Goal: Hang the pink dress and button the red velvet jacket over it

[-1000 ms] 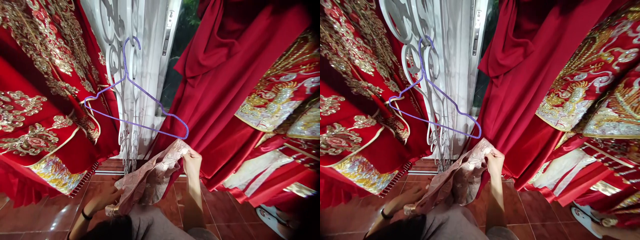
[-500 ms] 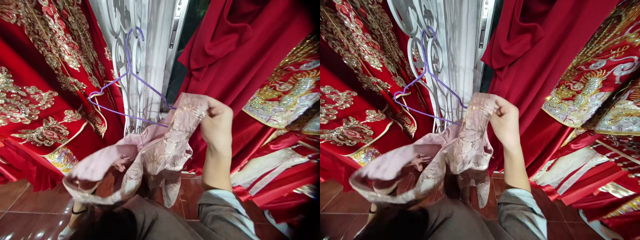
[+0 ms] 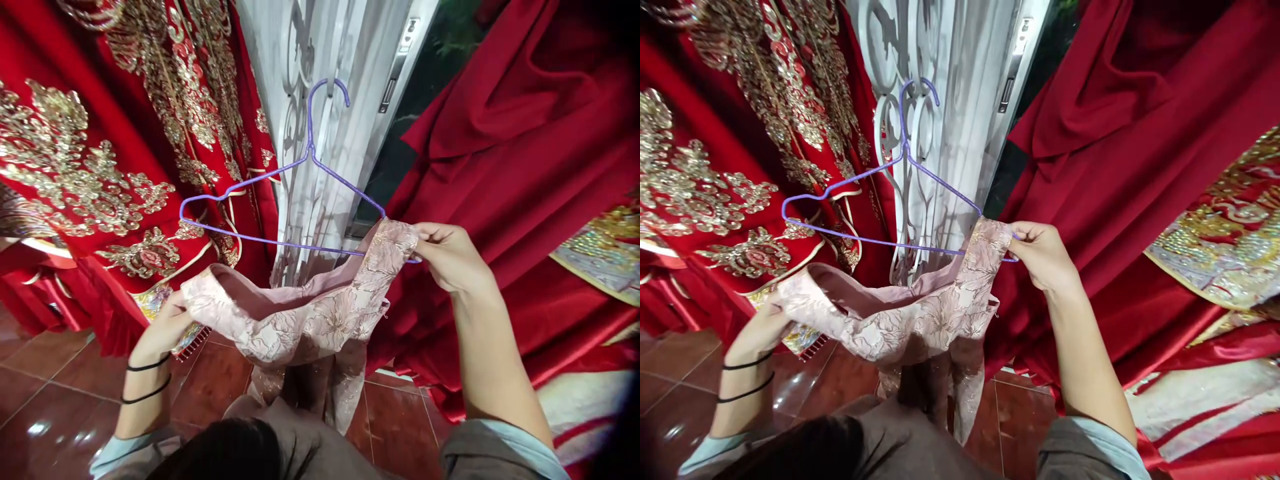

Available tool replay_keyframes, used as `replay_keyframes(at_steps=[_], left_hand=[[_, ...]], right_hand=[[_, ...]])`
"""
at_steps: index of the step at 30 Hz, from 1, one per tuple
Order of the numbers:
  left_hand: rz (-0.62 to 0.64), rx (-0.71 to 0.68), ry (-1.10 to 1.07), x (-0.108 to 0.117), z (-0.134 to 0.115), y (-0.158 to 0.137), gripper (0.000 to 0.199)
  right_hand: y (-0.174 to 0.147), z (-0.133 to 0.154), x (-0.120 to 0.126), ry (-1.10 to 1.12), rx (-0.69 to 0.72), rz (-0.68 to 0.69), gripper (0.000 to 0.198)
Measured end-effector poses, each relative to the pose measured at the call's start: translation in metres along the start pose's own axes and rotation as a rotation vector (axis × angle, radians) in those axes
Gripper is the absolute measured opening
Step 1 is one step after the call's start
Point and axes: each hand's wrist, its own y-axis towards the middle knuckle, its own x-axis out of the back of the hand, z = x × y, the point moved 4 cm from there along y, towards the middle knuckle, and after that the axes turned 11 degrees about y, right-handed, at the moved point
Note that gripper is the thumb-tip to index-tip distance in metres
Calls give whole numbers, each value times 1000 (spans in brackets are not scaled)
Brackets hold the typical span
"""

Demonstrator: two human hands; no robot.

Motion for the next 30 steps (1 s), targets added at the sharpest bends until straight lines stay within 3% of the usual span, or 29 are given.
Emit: replay_keyframes(at_steps=[5,8,12,15,18,21,24,27,29,30], left_hand=[[-455,-94,-276,-14,-8,19,33],[-560,-172,-266,-3,-22,40,27],[-593,-354,-180,19,-56,64,22],[-464,-420,-50,28,-83,73,17],[-278,-397,17,29,-97,71,21],[-285,-408,-14,35,-103,64,28],[-259,-486,131,33,-116,68,19],[-33,-502,331,15,-138,90,14],[143,-432,467,3,-151,109,19],[167,-394,512,0,-157,119,21]], right_hand=[[7,4,0,-21,-26,-105,44],[15,9,6,-84,-1,-143,51],[31,8,15,-66,16,-173,54],[37,5,20,-50,56,-193,49],[36,4,22,-34,101,-232,42],[34,2,22,2,124,-234,33],[36,-2,14,-9,116,-157,23],[37,-8,7,31,123,-107,19],[36,-12,2,98,102,-72,21],[34,-14,-1,124,78,-40,21]])
